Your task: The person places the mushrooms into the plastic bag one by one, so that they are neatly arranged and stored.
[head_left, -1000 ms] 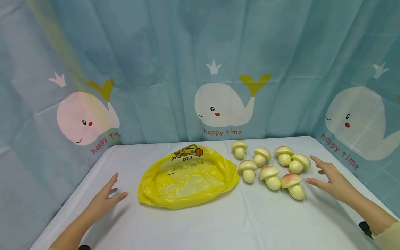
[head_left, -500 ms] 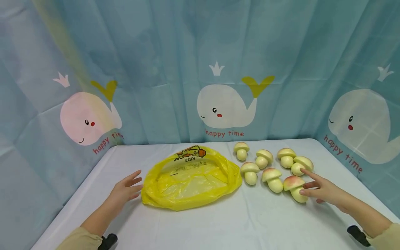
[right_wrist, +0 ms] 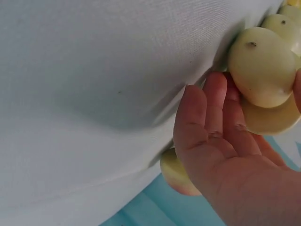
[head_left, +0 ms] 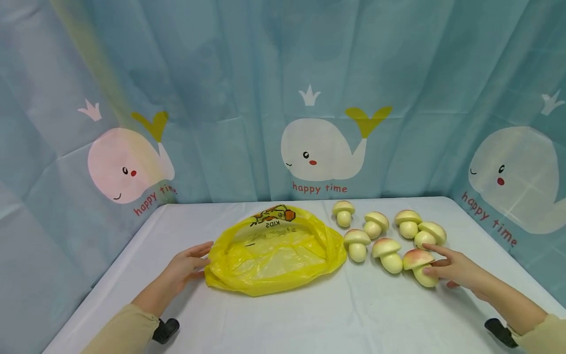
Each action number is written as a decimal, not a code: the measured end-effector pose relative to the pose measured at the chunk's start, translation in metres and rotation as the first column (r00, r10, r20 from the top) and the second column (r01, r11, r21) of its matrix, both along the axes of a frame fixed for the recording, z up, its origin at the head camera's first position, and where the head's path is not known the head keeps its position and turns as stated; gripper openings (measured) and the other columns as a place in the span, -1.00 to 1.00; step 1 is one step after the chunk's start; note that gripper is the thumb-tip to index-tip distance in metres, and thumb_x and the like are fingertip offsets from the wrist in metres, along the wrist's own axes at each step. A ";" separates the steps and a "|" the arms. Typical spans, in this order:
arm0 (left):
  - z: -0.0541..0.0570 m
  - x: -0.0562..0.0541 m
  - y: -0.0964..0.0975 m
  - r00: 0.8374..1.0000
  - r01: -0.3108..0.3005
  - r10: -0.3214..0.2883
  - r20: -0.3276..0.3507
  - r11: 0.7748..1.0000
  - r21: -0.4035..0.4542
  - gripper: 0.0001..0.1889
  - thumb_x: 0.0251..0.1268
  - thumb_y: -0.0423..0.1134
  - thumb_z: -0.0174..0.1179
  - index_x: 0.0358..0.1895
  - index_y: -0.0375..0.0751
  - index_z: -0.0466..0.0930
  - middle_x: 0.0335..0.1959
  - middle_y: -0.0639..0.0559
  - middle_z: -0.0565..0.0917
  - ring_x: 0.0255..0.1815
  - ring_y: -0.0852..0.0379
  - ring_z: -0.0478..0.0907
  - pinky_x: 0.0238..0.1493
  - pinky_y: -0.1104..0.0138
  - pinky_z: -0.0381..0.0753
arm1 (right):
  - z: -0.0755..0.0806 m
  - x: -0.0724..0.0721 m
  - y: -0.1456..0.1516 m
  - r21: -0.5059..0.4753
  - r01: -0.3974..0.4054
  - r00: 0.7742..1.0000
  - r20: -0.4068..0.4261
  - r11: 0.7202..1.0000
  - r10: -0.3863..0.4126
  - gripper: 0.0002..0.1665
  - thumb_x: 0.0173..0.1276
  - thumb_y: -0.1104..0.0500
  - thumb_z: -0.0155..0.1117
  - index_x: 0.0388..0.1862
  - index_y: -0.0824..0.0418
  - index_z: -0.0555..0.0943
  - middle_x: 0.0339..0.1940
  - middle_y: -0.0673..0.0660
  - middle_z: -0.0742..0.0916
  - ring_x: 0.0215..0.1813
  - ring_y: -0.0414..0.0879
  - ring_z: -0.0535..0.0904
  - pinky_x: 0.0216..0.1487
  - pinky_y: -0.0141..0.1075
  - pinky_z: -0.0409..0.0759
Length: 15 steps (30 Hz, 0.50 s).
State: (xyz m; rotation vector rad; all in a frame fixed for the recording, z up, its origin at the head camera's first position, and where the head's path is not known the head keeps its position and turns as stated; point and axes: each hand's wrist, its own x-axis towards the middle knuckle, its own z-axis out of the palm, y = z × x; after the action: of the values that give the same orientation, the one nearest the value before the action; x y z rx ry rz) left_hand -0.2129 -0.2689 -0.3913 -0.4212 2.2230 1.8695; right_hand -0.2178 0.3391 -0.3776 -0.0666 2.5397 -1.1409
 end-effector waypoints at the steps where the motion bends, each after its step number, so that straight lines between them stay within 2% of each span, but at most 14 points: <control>1: -0.001 -0.001 -0.001 1.000 0.002 -0.002 0.002 1.000 0.007 -0.39 0.40 -0.42 0.05 0.49 -0.26 0.16 0.49 -0.32 0.13 0.38 -0.30 0.18 0.26 -0.11 0.30 | 0.000 -0.001 -0.001 -0.002 0.006 1.000 0.003 1.000 -0.006 0.02 0.37 -0.05 0.27 0.48 0.49 -0.02 0.16 0.61 0.49 0.05 0.20 0.56 -0.15 -0.03 0.56; 5: 0.000 -0.001 -0.003 1.000 0.003 -0.002 -0.016 1.000 0.007 -0.38 0.40 -0.38 0.08 0.50 -0.26 0.14 0.50 -0.27 0.11 0.42 -0.27 0.12 0.32 -0.11 0.19 | 0.000 -0.002 -0.003 -0.024 0.032 0.999 0.024 0.999 -0.031 0.02 0.37 -0.05 0.28 0.46 0.52 -0.01 0.14 0.59 0.49 -0.05 0.07 0.56 -0.17 -0.07 0.57; 10: 0.008 0.002 0.001 0.999 0.020 -0.022 -0.036 0.999 -0.049 -0.37 0.39 -0.33 0.11 0.49 -0.25 0.16 0.51 -0.26 0.11 0.44 -0.27 0.07 0.35 -0.15 0.08 | 0.004 0.000 -0.001 -0.064 0.075 0.996 0.046 0.995 -0.072 0.03 0.39 -0.02 0.25 0.46 0.55 -0.08 0.16 0.62 0.44 -0.17 -0.04 0.56 -0.20 -0.11 0.60; 15: 0.007 0.000 0.006 1.000 0.018 -0.019 -0.012 0.999 -0.045 -0.37 0.37 -0.39 0.11 0.49 -0.24 0.17 0.52 -0.25 0.07 0.45 -0.29 0.04 0.34 -0.16 0.10 | 0.015 -0.001 0.000 -0.098 0.084 0.996 0.031 0.992 -0.082 0.04 0.45 -0.02 0.17 0.47 0.57 -0.19 0.25 0.68 0.34 -0.09 -0.02 0.59 -0.19 -0.14 0.62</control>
State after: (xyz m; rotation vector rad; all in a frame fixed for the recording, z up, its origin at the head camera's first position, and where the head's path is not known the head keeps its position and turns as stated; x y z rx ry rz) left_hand -0.2134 -0.2626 -0.3842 -0.3957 2.2732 1.8210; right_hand -0.2190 0.3393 -0.3626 0.0297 2.4816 -1.2910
